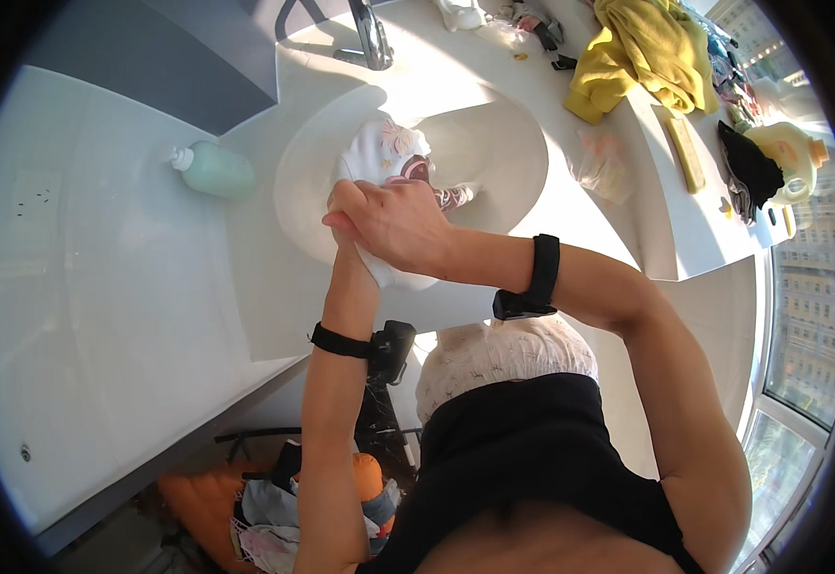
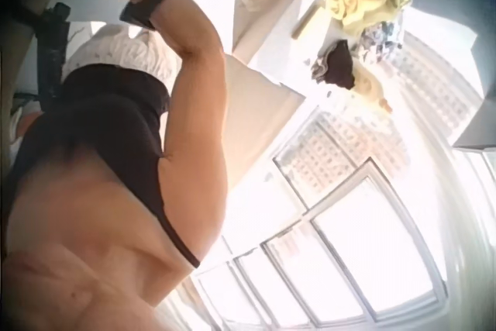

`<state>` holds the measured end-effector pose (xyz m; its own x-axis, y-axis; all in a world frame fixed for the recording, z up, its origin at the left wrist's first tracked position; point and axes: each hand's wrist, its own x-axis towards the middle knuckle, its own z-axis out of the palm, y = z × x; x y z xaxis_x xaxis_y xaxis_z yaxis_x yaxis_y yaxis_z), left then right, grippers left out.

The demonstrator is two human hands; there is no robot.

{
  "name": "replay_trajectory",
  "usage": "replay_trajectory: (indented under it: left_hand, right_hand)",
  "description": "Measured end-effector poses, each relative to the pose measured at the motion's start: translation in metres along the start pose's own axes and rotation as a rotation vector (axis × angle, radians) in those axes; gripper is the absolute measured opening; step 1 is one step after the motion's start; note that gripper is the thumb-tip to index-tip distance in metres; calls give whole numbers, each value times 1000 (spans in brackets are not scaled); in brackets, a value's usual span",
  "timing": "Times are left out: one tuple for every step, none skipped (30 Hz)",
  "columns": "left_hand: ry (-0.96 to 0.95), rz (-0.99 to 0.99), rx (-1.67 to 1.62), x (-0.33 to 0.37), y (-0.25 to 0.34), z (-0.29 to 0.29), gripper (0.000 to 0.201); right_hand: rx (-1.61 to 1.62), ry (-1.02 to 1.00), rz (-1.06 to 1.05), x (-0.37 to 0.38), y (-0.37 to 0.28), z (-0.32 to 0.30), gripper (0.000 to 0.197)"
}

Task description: The person hand-washes a dark garment and a white patterned cloth in a bathroom sink. They scrub the items with soap, rinse them under running water, and wring out the excess water.

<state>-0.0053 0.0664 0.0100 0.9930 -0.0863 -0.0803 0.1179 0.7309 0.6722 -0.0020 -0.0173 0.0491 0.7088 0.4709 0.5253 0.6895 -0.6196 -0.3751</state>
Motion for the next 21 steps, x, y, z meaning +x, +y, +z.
replay_trajectory:
  left_hand:
    - [39,-94,-46,0,6,12,59]
    - [79,-195,-87,0,12,22,61]
    - [114,-302,-129,0,12,28,63]
    - [61,-298,-156,-2,10,30,73]
    - [-47,-296,-135,-1,11,28,76]
    - [-155,-293,-114,0,12,24,78]
    - [-259,-288,-94,0,13,20,81]
    - [-503,-296,-294,7,17,15,87]
    - [-397,-299,-273,8,22,15,88]
    - [-297,-309,-257,10,27,19,88]
    - [-190,-305,-231,10,32,19,89]
    - [-197,-301,-228,12,35,14,89]
    - [-201,-320,-220,15,35,10,88]
    - [-210,-344,-211,17,34,8,88]
    - [-217,-365,-200,20,35,6,87]
    - [-246,-404,-212,24,35,3,84]
    - [-246,-406,-160,27,37,2,80]
    - [-261,-416,-116,31,34,4,75]
    - [-259,-410,-38,34,36,5,69]
    - [-251,-394,47,35,37,6,63]
    - [-234,-395,82,38,32,5,58]
  right_hand:
    - [-38,-21,95,5,8,1,29]
    - [-73,-42,198,16,24,4,29]
    - [-114,-60,307,26,43,4,29]
    - [-57,-42,383,37,59,3,29]
    - [-9,-113,439,44,61,-14,29]
    - [29,-47,423,44,65,-23,30]
    - [68,15,404,41,70,-33,31]
    - [120,38,447,38,78,-51,34]
    - [170,60,499,28,91,-69,39]
    - [152,185,502,11,112,-88,42]
    - [112,209,521,-8,139,-107,43]
    - [48,241,603,-30,148,-133,43]
    - [62,339,642,-59,164,-152,41]
    - [-59,363,627,-94,186,-175,39]
    - [-178,385,610,-128,206,-193,38]
    - [-269,367,751,-159,219,-212,36]
    - [-365,350,895,-184,226,-225,34]
    - [-456,400,943,-206,229,-234,33]
    - [-542,451,986,-226,234,-241,31]
    - [-542,514,1003,-238,240,-243,28]
    - [-562,575,1049,-241,237,-244,25]
